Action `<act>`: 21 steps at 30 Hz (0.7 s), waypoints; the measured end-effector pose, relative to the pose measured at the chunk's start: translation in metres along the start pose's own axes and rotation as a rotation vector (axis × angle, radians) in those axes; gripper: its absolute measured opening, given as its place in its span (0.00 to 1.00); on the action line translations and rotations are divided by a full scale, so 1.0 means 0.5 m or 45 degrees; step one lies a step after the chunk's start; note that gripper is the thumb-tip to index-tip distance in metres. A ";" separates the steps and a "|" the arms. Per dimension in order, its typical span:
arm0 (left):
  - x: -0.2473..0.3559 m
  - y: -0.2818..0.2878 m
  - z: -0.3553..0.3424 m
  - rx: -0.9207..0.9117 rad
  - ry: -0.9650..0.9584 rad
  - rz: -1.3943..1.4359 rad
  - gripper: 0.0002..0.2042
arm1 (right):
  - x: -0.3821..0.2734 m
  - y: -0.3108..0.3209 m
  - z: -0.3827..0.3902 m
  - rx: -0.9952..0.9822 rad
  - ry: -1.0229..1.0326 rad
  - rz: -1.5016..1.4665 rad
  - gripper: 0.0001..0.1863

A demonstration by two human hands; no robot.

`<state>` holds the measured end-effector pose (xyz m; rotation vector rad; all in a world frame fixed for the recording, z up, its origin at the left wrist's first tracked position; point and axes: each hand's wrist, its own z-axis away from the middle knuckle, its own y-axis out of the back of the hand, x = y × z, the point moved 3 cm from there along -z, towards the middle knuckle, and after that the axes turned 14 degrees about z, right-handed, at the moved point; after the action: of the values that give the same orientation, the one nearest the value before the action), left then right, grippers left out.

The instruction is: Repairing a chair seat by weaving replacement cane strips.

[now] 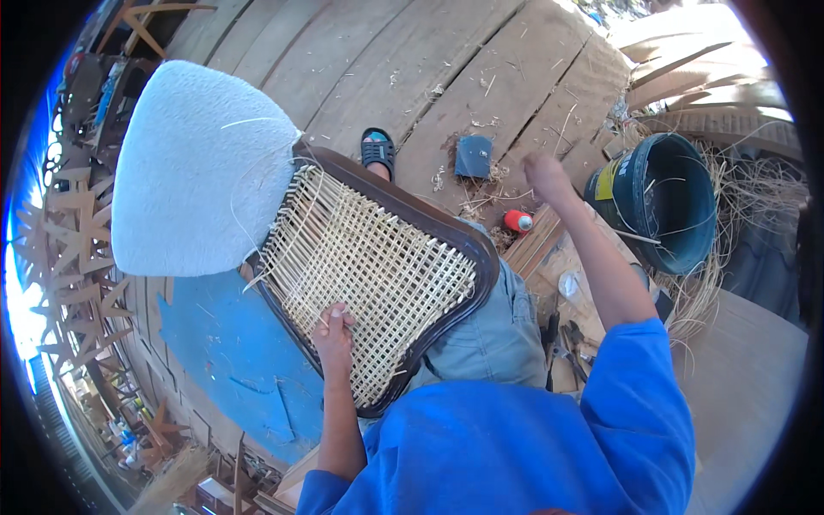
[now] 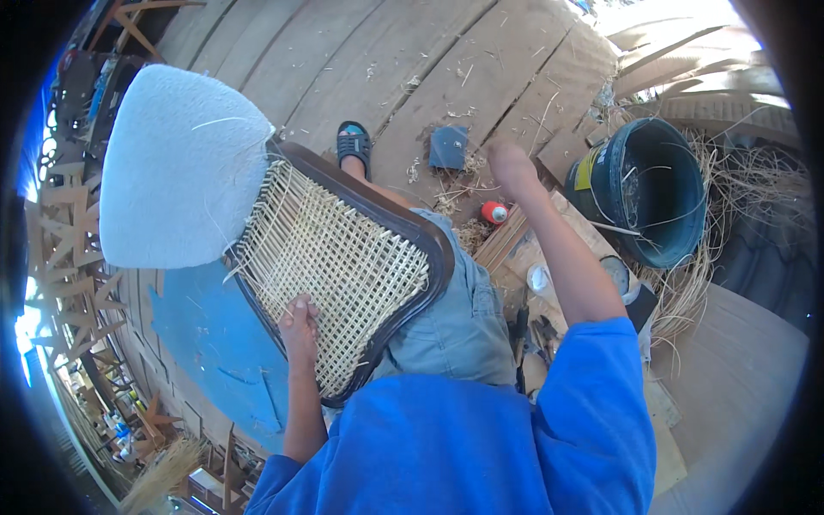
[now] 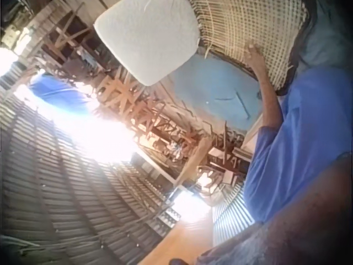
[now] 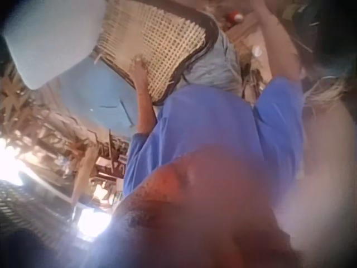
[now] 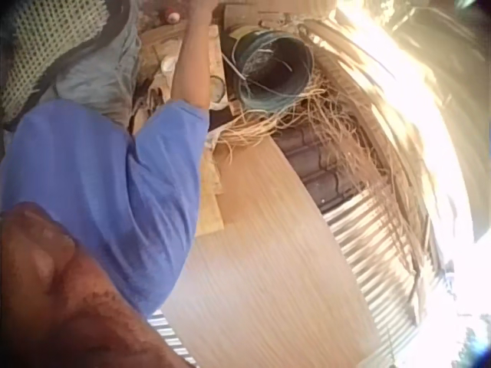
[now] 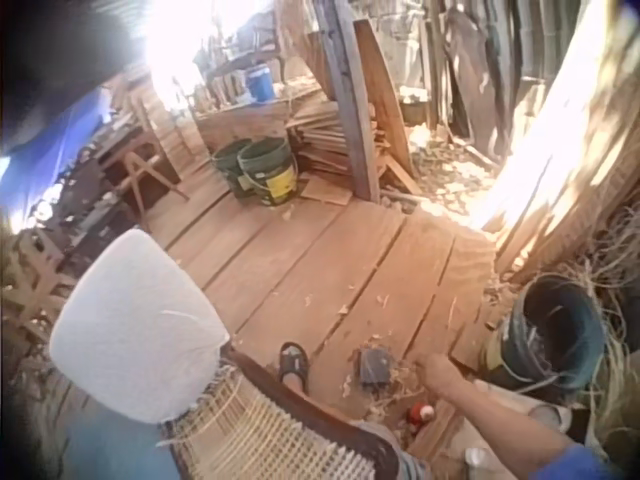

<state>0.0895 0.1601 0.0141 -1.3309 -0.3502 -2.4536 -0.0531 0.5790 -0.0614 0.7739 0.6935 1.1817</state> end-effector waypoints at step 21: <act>0.269 -0.328 0.087 -0.870 -0.037 0.587 0.12 | -0.218 0.074 0.363 0.424 0.737 -0.401 0.10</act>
<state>-0.0111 0.3039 0.1409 -1.4688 0.7754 -2.2138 0.0482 0.4515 0.0789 0.5603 1.4657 1.0100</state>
